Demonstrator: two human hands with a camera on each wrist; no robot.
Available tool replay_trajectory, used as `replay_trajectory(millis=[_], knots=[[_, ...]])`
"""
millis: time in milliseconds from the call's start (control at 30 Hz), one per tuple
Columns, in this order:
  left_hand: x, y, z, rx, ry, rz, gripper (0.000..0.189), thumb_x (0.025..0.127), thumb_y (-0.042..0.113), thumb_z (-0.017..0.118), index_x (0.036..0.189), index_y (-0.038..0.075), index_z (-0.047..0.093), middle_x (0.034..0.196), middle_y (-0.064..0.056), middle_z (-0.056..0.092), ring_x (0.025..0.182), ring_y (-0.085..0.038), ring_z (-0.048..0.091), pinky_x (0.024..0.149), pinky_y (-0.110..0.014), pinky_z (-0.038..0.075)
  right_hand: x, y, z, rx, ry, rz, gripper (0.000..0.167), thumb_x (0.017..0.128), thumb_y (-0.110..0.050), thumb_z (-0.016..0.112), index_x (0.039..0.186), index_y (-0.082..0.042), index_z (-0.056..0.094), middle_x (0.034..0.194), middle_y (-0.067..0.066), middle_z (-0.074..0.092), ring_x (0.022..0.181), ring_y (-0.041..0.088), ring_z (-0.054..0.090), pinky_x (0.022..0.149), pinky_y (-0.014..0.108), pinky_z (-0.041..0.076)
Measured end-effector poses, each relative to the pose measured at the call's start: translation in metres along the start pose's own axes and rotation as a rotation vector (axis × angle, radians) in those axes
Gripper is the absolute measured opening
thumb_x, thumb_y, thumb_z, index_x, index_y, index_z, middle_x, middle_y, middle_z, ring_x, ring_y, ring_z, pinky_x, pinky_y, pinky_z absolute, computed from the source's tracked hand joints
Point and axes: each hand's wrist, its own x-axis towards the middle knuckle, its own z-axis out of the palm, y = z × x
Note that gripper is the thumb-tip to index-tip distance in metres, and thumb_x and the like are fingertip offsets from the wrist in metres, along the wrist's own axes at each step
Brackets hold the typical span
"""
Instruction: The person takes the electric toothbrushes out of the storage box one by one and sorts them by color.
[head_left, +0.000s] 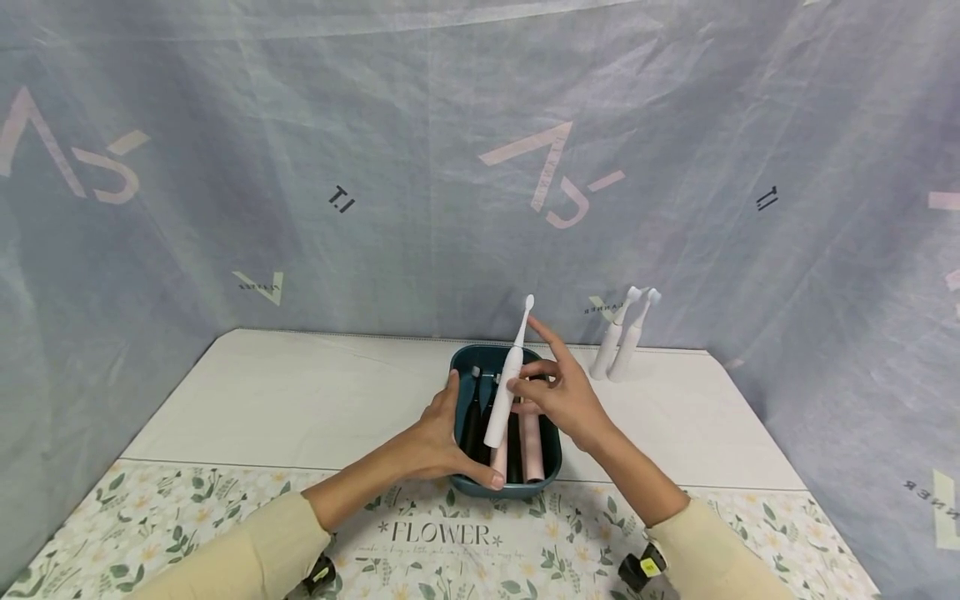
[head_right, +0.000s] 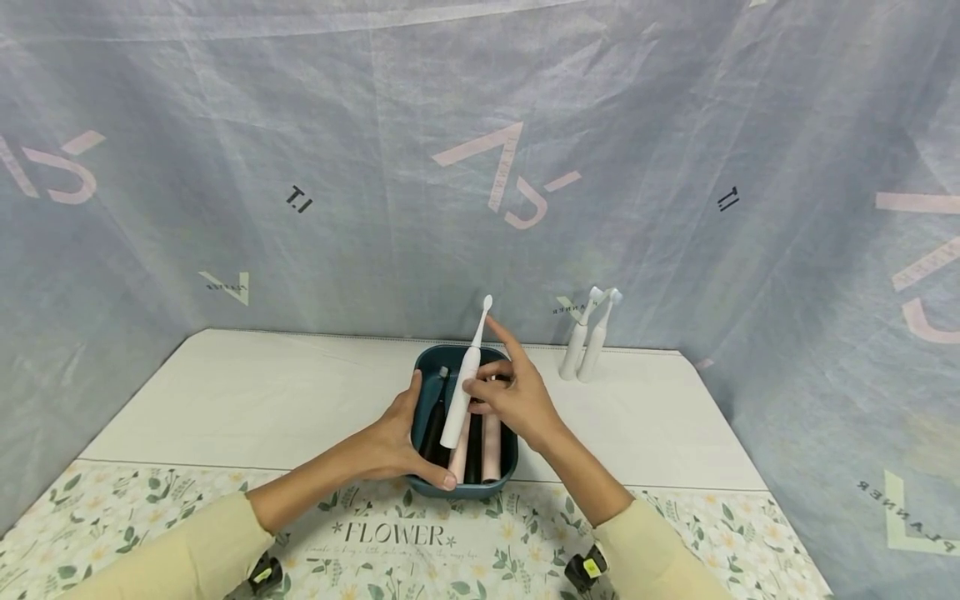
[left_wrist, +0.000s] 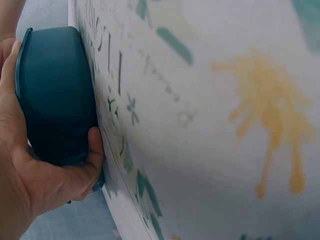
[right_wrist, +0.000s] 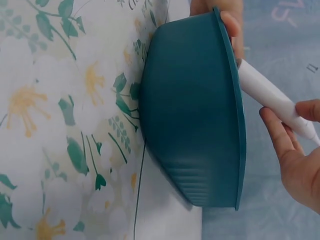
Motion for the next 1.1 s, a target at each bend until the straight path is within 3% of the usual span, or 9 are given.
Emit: replay_trajectory(millis=[267,533,1100], knots=[[0.000,0.001,-0.001,0.017,0.000,0.017,0.176,0.062,0.076,0.104,0.181,0.032,-0.018,0.192,-0.017,-0.004,0.176,-0.051,0.013,0.128,-0.078,0.038,-0.005,0.000,-0.008,0.030,0.024,0.012,0.099,0.104,-0.002,0.073,0.180,-0.045,0.025,0.118,0.012,0.069,0.099,0.018,0.083,0.095,0.060,0.069],[-0.001,0.002,0.000,-0.002,-0.001,0.021,0.177,0.062,0.073,0.106,0.181,0.030,-0.018,0.192,-0.017,-0.003,0.176,-0.050,0.013,0.129,-0.077,0.038,-0.011,0.001,-0.017,0.026,0.025,-0.007,0.099,0.105,-0.002,0.074,0.181,-0.040,0.023,0.119,0.009,0.066,0.102,0.015,0.082,0.091,0.046,0.071],[-0.001,0.001,-0.001,0.003,0.008,0.029,0.177,0.061,0.074,0.105,0.181,0.029,-0.018,0.191,-0.018,-0.002,0.176,-0.052,0.012,0.129,-0.080,0.036,-0.016,-0.003,-0.032,0.062,0.083,-0.045,0.102,0.104,0.006,0.070,0.181,-0.041,0.023,0.127,0.005,0.067,0.102,0.013,0.083,0.091,0.046,0.071]])
